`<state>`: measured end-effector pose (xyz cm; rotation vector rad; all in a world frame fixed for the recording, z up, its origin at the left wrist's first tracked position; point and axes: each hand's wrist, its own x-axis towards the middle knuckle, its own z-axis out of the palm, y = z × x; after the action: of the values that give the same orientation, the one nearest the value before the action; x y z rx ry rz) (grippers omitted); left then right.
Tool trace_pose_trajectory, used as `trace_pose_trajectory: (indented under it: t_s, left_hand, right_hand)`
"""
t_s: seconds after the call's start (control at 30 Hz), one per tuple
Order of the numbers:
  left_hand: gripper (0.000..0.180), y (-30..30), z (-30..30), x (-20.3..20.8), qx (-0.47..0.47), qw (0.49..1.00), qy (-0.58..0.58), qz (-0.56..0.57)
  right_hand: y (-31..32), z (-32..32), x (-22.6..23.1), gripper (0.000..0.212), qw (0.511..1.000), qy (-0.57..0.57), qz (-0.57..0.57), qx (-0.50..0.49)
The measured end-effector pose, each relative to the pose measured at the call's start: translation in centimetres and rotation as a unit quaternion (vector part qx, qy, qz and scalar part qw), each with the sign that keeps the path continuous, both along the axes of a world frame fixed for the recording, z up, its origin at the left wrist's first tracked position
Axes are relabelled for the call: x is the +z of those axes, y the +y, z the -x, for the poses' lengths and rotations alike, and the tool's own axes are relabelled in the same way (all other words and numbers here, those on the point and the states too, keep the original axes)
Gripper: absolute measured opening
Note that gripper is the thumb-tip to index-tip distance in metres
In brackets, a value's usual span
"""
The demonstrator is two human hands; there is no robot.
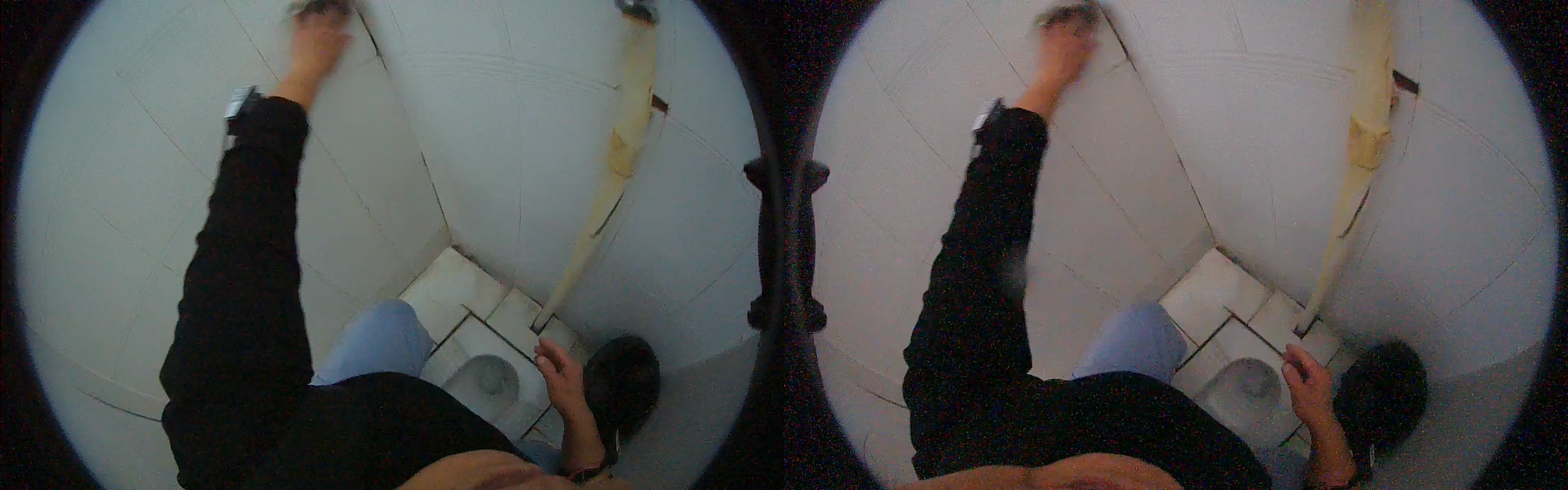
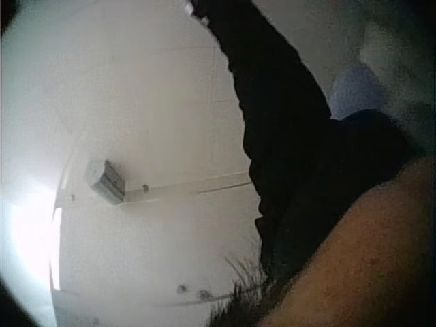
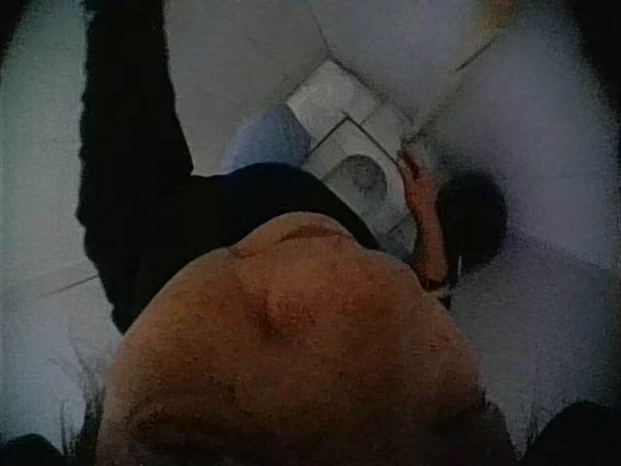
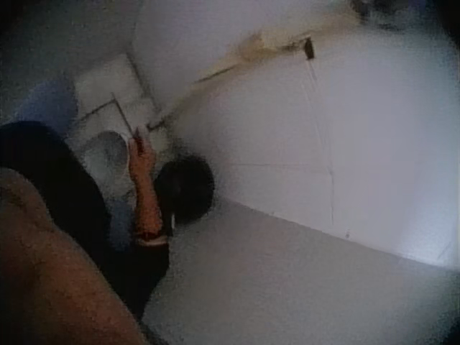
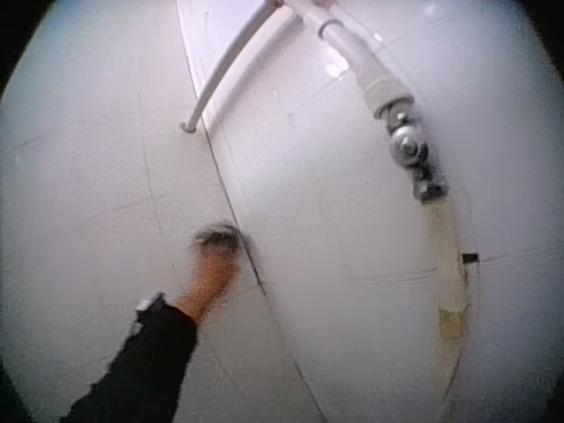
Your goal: The person wipes the tiled walls and fixtures in a small bathroom using a cloth, then moves to the sink area and rinses the cloth under running water.
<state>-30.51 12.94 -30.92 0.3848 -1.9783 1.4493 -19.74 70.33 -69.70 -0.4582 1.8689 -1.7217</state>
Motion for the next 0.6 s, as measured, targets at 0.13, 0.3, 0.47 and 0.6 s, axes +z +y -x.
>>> trace_pose_trajectory:
  t_s: [0.13, 0.3, 0.47, 0.6]
  left_hand:
    - [0.043, 1.1, 0.4, -17.5, -0.030, 0.981, -0.170, -0.085]
    - [0.049, 2.4, -8.9, -26.8, -0.025, 0.937, -0.328, -0.117]
    - [0.042, 1.0, -10.9, -13.9, -0.032, 0.987, -0.140, -0.076]
    - [0.054, -2.7, -15.6, 6.7, 0.052, 0.984, 0.138, 0.096]
  right_hand:
    - [-0.3, -0.4, 0.0, 0.038, 1.000, 0.025, 0.002, 0.013]
    - [-0.4, -0.3, -0.9, 0.039, 0.999, 0.033, -0.013, 0.037]
    - [-0.5, -0.3, -1.8, 0.040, 0.995, 0.046, -0.060, 0.067]
    - [-0.9, -0.3, -2.1, 0.041, 0.993, 0.064, -0.035, 0.092]
